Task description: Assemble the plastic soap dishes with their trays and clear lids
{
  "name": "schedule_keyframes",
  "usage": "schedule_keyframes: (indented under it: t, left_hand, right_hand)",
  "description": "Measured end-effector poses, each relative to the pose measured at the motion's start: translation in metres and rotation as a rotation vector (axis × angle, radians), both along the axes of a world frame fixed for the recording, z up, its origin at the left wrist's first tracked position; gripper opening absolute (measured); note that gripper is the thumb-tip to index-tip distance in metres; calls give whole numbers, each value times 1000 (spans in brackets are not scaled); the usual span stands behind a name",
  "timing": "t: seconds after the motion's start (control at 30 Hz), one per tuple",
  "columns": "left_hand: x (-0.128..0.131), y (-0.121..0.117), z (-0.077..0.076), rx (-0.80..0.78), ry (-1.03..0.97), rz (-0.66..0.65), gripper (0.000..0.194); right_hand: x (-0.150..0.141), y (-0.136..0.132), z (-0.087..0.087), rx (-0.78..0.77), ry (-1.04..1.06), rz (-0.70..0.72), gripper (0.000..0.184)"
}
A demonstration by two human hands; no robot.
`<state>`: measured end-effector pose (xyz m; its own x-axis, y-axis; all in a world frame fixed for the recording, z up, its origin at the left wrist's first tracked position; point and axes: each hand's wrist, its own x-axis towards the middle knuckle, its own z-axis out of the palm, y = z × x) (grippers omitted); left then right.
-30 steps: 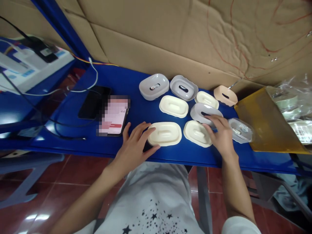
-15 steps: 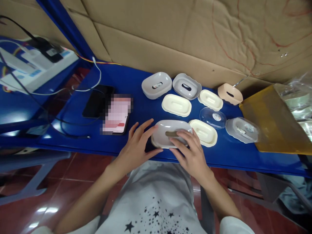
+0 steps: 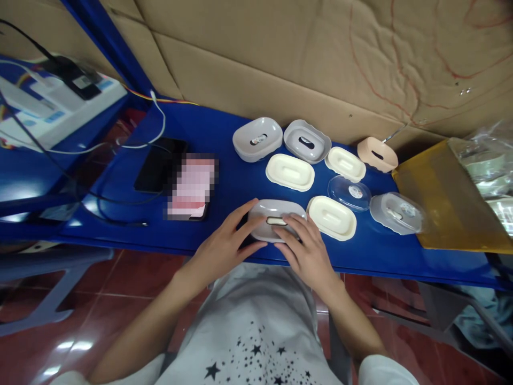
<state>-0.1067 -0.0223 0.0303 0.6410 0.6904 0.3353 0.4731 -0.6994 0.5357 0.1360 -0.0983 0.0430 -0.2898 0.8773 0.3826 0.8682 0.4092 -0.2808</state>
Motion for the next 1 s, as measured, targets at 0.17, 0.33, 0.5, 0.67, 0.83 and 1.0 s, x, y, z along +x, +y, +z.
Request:
schedule_keyframes:
  t: [0.17, 0.33, 0.5, 0.67, 0.83, 1.0]
  left_hand:
    - [2, -1, -2, -2, -8, -15, 36]
    - [-6, 6, 12, 2, -13, -42, 41]
    - [5, 50, 60, 139, 0, 182, 41]
    - [51, 116, 72, 55, 304, 366, 69]
    - [75, 138, 63, 83, 406, 366, 78]
    - [65, 107, 63, 137, 322, 253, 63]
  right_hand:
    - [1, -1, 0, -36, -33, 9, 37]
    - [2, -4, 1, -37, -74, 6, 43]
    - [3, -8, -1, 7, -33, -6, 43]
    - [5, -8, -4, 34, 32, -4, 38]
    - [2, -9, -7, 48, 97, -1, 39]
    - [28, -10, 0, 98, 201, 46, 46]
